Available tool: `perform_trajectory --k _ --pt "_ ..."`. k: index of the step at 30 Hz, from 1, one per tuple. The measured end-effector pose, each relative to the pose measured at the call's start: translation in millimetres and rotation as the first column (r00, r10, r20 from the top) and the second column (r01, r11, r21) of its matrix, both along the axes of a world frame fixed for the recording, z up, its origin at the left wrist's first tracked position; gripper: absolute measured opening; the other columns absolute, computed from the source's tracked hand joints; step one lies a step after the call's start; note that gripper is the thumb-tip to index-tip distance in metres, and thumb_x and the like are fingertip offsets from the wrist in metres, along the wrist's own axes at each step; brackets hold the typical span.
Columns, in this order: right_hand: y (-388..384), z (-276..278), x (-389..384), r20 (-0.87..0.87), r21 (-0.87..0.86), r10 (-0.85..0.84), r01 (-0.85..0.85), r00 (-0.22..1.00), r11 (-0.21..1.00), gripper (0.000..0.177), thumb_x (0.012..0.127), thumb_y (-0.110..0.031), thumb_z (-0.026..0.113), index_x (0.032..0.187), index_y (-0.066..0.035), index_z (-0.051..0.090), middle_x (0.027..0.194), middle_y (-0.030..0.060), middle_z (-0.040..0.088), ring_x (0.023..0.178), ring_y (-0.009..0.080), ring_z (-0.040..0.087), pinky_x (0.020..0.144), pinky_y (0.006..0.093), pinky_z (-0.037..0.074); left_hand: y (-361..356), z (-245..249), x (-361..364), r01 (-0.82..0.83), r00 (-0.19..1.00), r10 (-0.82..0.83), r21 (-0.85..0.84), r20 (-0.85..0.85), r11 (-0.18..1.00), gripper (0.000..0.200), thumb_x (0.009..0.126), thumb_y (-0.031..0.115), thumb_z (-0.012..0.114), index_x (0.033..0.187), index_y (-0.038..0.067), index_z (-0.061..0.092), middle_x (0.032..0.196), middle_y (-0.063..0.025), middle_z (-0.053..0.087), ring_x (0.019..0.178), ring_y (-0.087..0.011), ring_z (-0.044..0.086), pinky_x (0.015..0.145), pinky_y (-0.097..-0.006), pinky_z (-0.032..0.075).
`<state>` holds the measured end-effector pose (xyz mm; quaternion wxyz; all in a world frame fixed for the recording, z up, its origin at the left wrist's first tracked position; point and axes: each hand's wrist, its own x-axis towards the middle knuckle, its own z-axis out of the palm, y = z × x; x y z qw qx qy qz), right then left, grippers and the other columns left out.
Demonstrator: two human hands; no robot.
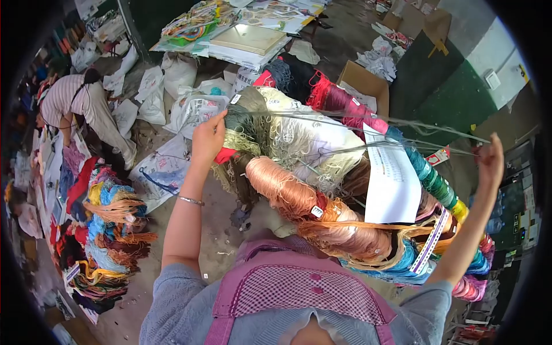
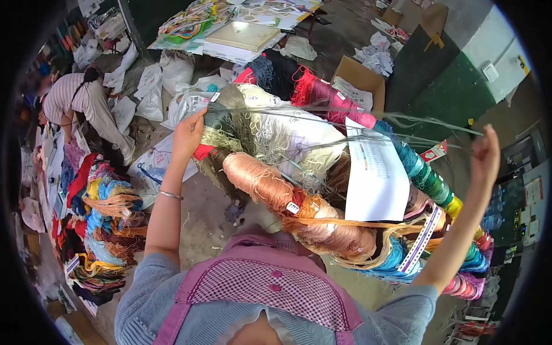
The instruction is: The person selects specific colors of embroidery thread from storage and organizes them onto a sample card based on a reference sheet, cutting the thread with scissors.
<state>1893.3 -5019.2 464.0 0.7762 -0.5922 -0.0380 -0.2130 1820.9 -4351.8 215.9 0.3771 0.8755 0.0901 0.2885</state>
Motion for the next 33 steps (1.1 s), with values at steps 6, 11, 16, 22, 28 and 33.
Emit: perform_trajectory --k 6,11,16,22,28,33 --pt "21 43 -77 -0.111 -0.715 -0.039 -0.052 0.993 0.697 0.015 0.096 -0.015 0.056 0.106 -0.005 0.060 0.076 -0.0088 0.044 0.060 -0.0004 0.031 0.053 0.0182 0.024 -8 19 -6 -0.042 0.989 0.056 0.106 -0.133 0.993 0.026 0.089 0.016 0.055 0.111 0.013 0.069 0.084 -0.0181 0.067 0.075 -0.0355 0.063 0.069 -0.0422 0.049" --pt "49 52 -105 -0.146 -0.982 -0.040 -0.140 0.988 0.127 0.008 0.092 -0.010 0.059 0.090 -0.002 0.056 0.079 -0.0052 0.048 0.075 0.0042 0.044 0.067 0.0190 0.034 -68 66 -17 0.304 0.924 -0.380 0.509 0.050 0.805 0.042 0.080 0.012 0.067 0.122 0.012 0.060 0.116 -0.0105 0.064 0.093 -0.0314 0.061 0.079 -0.0411 0.049" --pt "29 75 -115 0.262 -0.953 -0.114 0.276 0.958 0.123 0.011 0.094 -0.013 0.058 0.091 -0.002 0.057 0.082 -0.0001 0.052 0.078 0.0082 0.047 0.069 0.0227 0.036 -47 40 27 0.486 0.842 -0.532 0.558 -0.093 0.673 0.011 0.081 0.016 0.061 0.081 0.006 0.065 0.081 -0.0136 0.060 0.083 -0.0333 0.062 0.070 -0.0440 0.050" --pt "-11 101 -144 0.734 -0.666 -0.078 0.691 0.675 -0.280 0.022 0.090 -0.022 0.067 0.081 -0.001 0.064 0.070 0.0128 0.061 0.060 0.0240 0.056 0.056 0.0383 0.047 -14 32 49 0.474 0.827 -0.555 0.420 0.089 0.774 0.014 0.085 0.017 0.063 0.086 0.004 0.067 0.084 -0.0154 0.064 0.079 -0.0358 0.061 0.070 -0.0415 0.049" --pt "-58 87 -146 0.774 -0.594 -0.142 0.630 0.617 -0.500 0.025 0.092 -0.022 0.064 0.081 0.001 0.063 0.069 0.0135 0.059 0.060 0.0259 0.054 0.057 0.0393 0.046 -23 47 52 0.522 0.786 -0.602 0.372 0.140 0.767 0.012 0.084 0.015 0.066 0.087 0.003 0.067 0.085 -0.0146 0.063 0.082 -0.0354 0.061 0.070 -0.0410 0.049" --pt "-24 87 -172 0.751 -0.656 -0.148 0.701 0.644 -0.280 0.023 0.093 -0.017 0.062 0.085 0.004 0.063 0.073 0.0150 0.061 0.064 0.0275 0.055 0.062 0.0391 0.046 17 58 43 0.367 0.876 -0.466 0.453 0.127 0.813 0.013 0.082 0.008 0.064 0.094 0.006 0.068 0.089 -0.0133 0.066 0.084 -0.0333 0.063 0.074 -0.0397 0.051"
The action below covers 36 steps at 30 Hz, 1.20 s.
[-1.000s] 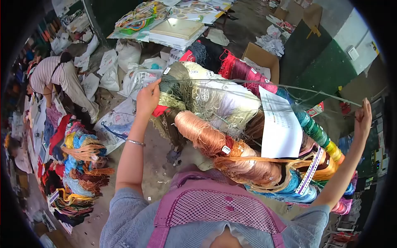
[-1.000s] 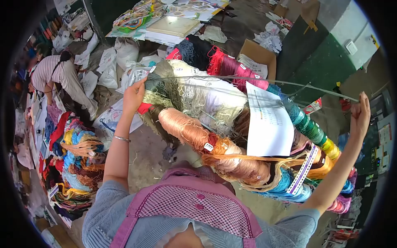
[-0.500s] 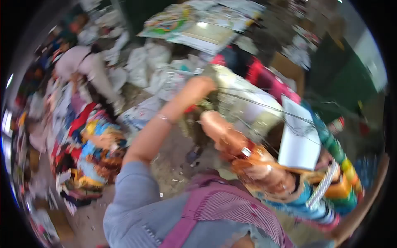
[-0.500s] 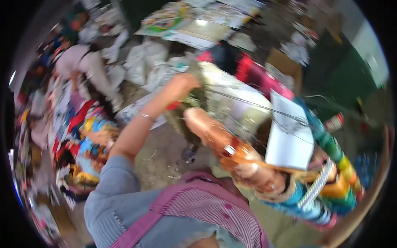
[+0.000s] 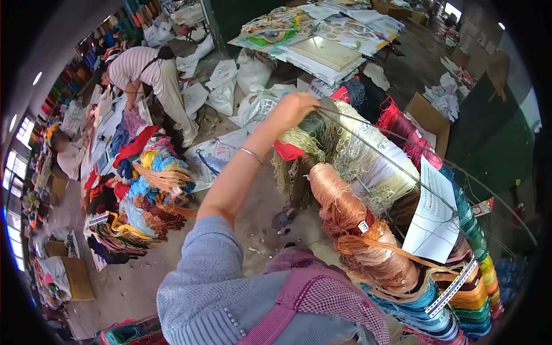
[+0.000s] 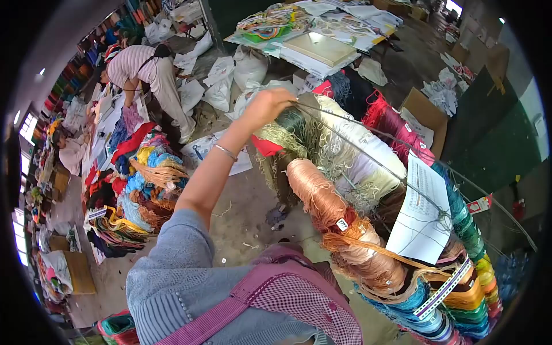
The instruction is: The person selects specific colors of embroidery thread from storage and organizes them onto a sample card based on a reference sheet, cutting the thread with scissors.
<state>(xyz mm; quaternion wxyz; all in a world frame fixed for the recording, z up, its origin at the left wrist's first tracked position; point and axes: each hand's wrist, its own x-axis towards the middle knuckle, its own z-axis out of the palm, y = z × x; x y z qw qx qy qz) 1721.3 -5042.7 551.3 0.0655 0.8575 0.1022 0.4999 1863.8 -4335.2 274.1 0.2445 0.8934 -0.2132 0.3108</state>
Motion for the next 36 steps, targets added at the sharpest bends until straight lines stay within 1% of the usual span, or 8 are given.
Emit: perform_trajectory --k 6,9,15,20,26,29,31,36 --pt "-31 -7 -20 0.165 -0.021 -0.192 0.198 0.967 0.980 0.026 0.092 -0.024 0.062 0.087 0.002 0.065 0.077 0.0149 0.064 0.066 0.0269 0.059 0.062 0.0408 0.046 48 -31 -2 -0.171 0.977 0.191 0.177 -0.099 0.969 0.021 0.077 0.006 0.058 0.093 0.008 0.071 0.089 -0.0171 0.067 0.085 -0.0337 0.065 0.075 -0.0427 0.052" --pt "-122 8 -67 0.250 -0.047 -0.715 0.746 0.653 0.665 0.026 0.090 -0.025 0.063 0.092 0.000 0.067 0.086 0.0150 0.067 0.072 0.0260 0.062 0.064 0.0390 0.048 61 -57 -8 -0.240 0.935 0.271 0.154 -0.227 0.958 0.021 0.078 0.003 0.061 0.094 0.010 0.073 0.094 -0.0145 0.069 0.088 -0.0322 0.066 0.077 -0.0404 0.052" --pt "-130 11 -92 0.077 -0.024 -0.528 0.531 0.846 0.847 0.025 0.091 -0.021 0.061 0.109 -0.004 0.064 0.100 0.0154 0.065 0.088 0.0214 0.059 0.075 0.0346 0.047 26 8 -26 -0.540 0.780 0.589 0.249 -0.212 0.804 0.040 0.075 0.003 0.057 0.114 0.010 0.063 0.100 -0.0173 0.066 0.088 -0.0389 0.064 0.076 -0.0459 0.052" --pt "-38 -38 -76 -0.445 0.365 -0.058 0.240 0.894 0.899 0.022 0.092 -0.019 0.058 0.110 -0.007 0.060 0.097 0.0107 0.060 0.084 0.0136 0.050 0.072 0.0277 0.040 -53 40 -29 -0.040 0.997 0.027 0.200 0.071 0.979 0.031 0.078 0.000 0.057 0.107 0.006 0.066 0.108 -0.0122 0.065 0.093 -0.0323 0.062 0.082 -0.0388 0.050" --pt "221 -88 -87 -0.390 0.921 0.805 0.185 0.446 0.344 0.018 0.086 -0.018 0.059 0.077 -0.004 0.052 0.064 0.0075 0.063 0.042 0.0046 0.048 0.039 0.0159 0.030 -132 -15 -30 0.571 0.735 -0.505 0.010 -0.453 0.821 0.017 0.084 0.017 0.064 0.096 0.007 0.070 0.092 -0.0121 0.068 0.089 -0.0279 0.063 0.079 -0.0361 0.049" --pt "251 -101 -68 -0.388 0.888 0.891 0.355 0.236 0.293 0.011 0.091 -0.010 0.059 0.085 -0.001 0.057 0.075 0.0080 0.068 0.048 0.0046 0.051 0.041 0.0176 0.034 -180 27 -54 0.435 0.720 -0.262 0.123 -0.643 0.892 0.022 0.091 0.022 0.060 0.101 0.005 0.070 0.097 -0.0083 0.069 0.089 -0.0260 0.063 0.082 -0.0352 0.049" --pt "266 -127 -45 -0.437 0.886 0.882 0.253 0.179 0.388 0.015 0.095 -0.015 0.058 0.087 -0.001 0.058 0.074 0.0032 0.067 0.053 0.0040 0.056 0.045 0.0177 0.039 -208 49 -83 0.438 0.477 -0.759 -0.628 -0.443 0.643 0.031 0.098 0.028 0.052 0.109 0.002 0.067 0.104 -0.0078 0.067 0.098 -0.0209 0.062 0.088 -0.0344 0.047" --pt "274 -160 -8 -0.333 0.921 0.785 0.005 0.523 0.388 0.019 0.092 -0.013 0.062 0.079 -0.001 0.057 0.056 -0.0032 0.051 0.053 0.0010 0.042 0.048 0.0199 0.033 -249 34 -111 0.198 -0.080 -0.992 -0.977 -0.101 0.084 0.058 0.100 0.045 0.042 0.127 -0.006 0.050 0.114 -0.0141 0.062 0.107 -0.0214 0.060 0.106 -0.0357 0.036"
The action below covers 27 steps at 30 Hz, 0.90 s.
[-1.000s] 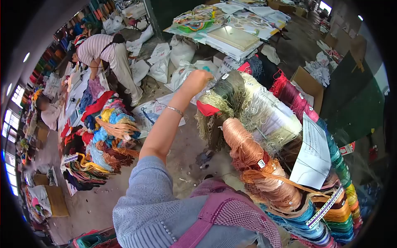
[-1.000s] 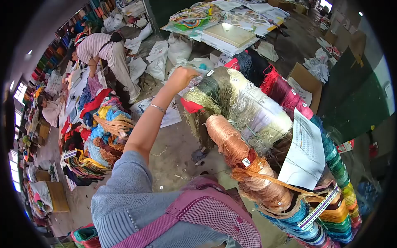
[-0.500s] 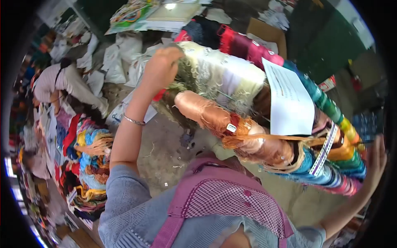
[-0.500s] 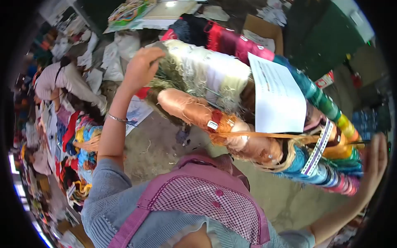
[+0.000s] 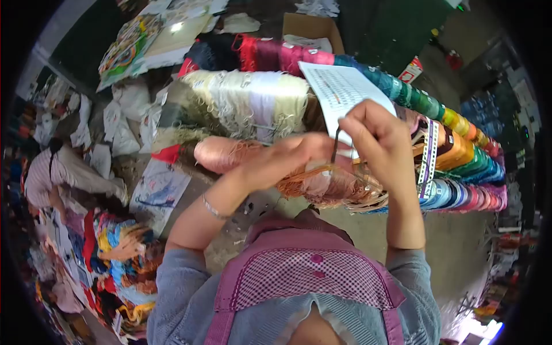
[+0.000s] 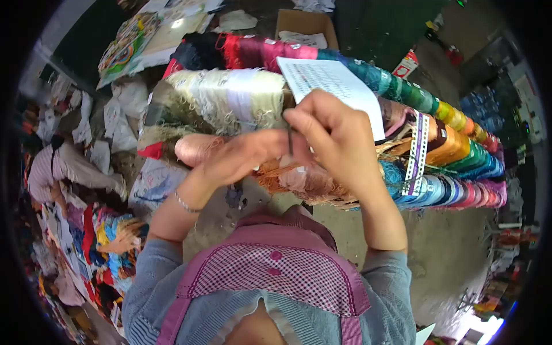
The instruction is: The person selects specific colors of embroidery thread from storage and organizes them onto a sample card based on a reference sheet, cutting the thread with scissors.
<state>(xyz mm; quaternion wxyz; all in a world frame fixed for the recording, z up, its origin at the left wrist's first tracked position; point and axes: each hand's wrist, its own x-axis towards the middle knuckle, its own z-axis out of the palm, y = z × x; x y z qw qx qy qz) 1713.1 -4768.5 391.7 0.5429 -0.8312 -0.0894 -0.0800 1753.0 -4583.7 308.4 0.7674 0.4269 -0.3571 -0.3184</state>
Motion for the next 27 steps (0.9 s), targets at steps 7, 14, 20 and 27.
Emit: perform_trajectory --k 7,14,20,27 --pt "-49 -72 30 -0.103 0.119 -0.081 0.093 0.991 0.989 0.015 0.091 -0.014 0.064 0.086 -0.001 0.061 0.064 -0.0005 0.057 0.056 0.0073 0.049 0.051 0.0234 0.038 12 8 -8 -0.153 0.902 0.104 -0.084 -0.419 0.985 0.032 0.103 0.019 0.040 0.112 -0.005 0.057 0.092 -0.0145 0.067 0.084 -0.0221 0.066 0.103 -0.0417 0.044" --pt "-8 -66 -4 0.279 -0.051 -0.046 0.063 0.959 0.997 0.014 0.083 -0.015 0.068 0.091 -0.003 0.068 0.095 0.0084 0.063 0.101 0.0262 0.053 0.089 0.0372 0.039 -12 19 -14 -0.184 0.903 0.091 -0.186 -0.419 0.965 0.073 0.101 0.054 0.019 0.141 -0.005 0.036 0.154 -0.0195 0.024 0.140 -0.0305 0.029 0.112 -0.0446 0.030" --pt "3 -75 -9 -0.170 0.516 0.116 -0.012 0.979 0.857 0.013 0.093 -0.012 0.062 0.099 0.000 0.066 0.095 0.0006 0.064 0.071 0.0026 0.055 0.066 0.0194 0.045 -12 11 -7 -0.462 0.872 0.485 0.221 -0.061 0.859 0.033 0.100 0.013 0.045 0.120 -0.008 0.058 0.128 -0.0222 0.057 0.113 -0.0237 0.061 0.083 -0.0309 0.056" --pt "3 -80 -7 -0.141 0.600 0.184 -0.064 0.973 0.797 0.015 0.092 -0.010 0.063 0.102 0.000 0.067 0.092 0.0016 0.067 0.082 0.0061 0.058 0.072 0.0217 0.047 -8 8 -5 -0.432 0.869 0.460 0.176 -0.182 0.885 0.038 0.099 0.017 0.038 0.120 -0.009 0.057 0.130 -0.0246 0.054 0.114 -0.0262 0.060 0.078 -0.0305 0.058"
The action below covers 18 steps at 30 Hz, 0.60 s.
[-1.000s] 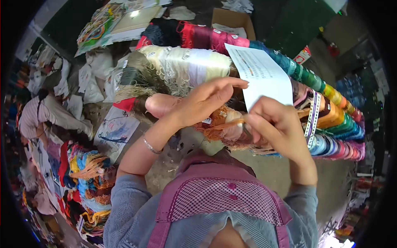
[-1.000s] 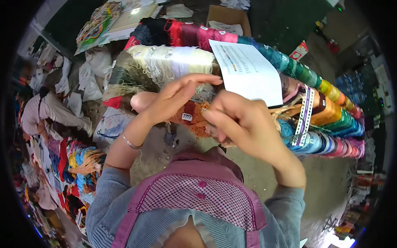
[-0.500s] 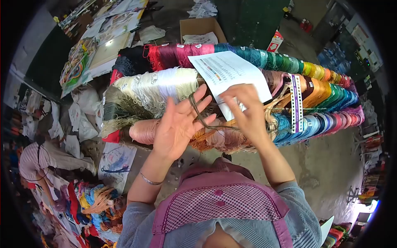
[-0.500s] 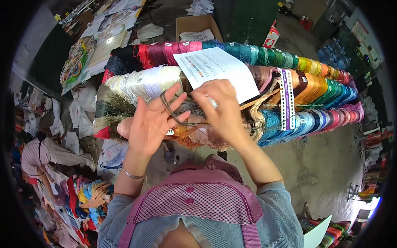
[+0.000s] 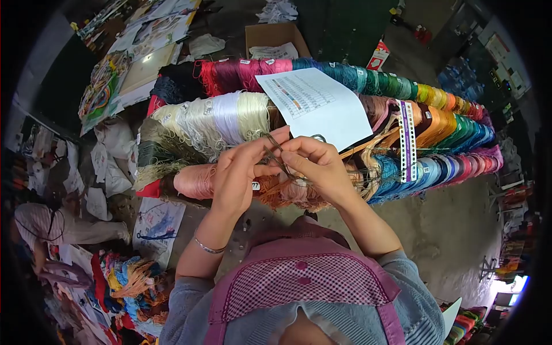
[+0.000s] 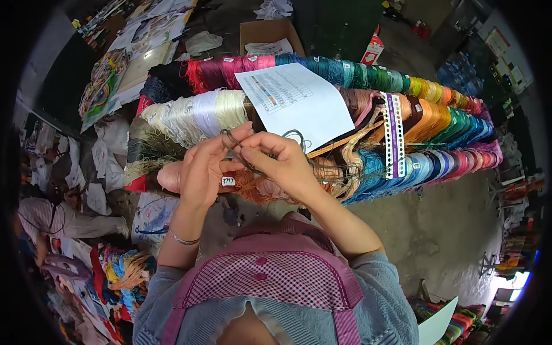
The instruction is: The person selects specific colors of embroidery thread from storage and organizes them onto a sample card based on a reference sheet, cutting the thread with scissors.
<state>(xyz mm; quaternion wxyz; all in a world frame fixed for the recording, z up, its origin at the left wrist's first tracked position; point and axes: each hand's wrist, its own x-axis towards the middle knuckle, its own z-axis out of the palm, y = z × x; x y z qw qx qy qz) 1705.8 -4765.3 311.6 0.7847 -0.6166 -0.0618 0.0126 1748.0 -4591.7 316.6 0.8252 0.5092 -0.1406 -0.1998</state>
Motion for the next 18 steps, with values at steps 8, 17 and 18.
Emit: perform_trajectory --k 8,17,18 --pt "13 -1 9 -0.011 -0.099 0.083 -0.084 0.996 0.992 0.017 0.089 -0.008 0.065 0.103 0.001 0.068 0.098 0.0034 0.066 0.088 0.0085 0.059 0.079 0.0236 0.047 9 -2 -1 0.006 1.000 -0.006 -0.038 0.007 0.999 0.047 0.098 0.022 0.033 0.126 -0.011 0.052 0.132 -0.0234 0.053 0.112 -0.0260 0.060 0.087 -0.0333 0.054" --pt "50 8 39 0.045 0.753 0.506 -0.361 0.862 0.549 0.047 0.094 -0.018 0.060 0.136 -0.009 0.041 0.060 -0.0046 0.040 0.056 0.0064 0.036 0.046 0.0196 0.027 89 -26 -10 -0.245 0.969 0.248 0.100 -0.018 0.964 0.036 0.099 0.021 0.041 0.100 -0.004 0.066 0.105 -0.0129 0.067 0.086 -0.0156 0.066 0.068 -0.0251 0.054" --pt "63 7 43 0.064 0.658 0.510 -0.421 0.858 0.624 0.048 0.094 -0.018 0.059 0.137 -0.009 0.040 0.059 -0.0050 0.038 0.054 0.0059 0.035 0.046 0.0197 0.026 103 -32 -14 -0.278 0.960 0.280 0.129 -0.002 0.952 0.036 0.099 0.022 0.041 0.099 -0.003 0.067 0.104 -0.0117 0.067 0.083 -0.0141 0.065 0.064 -0.0241 0.052"
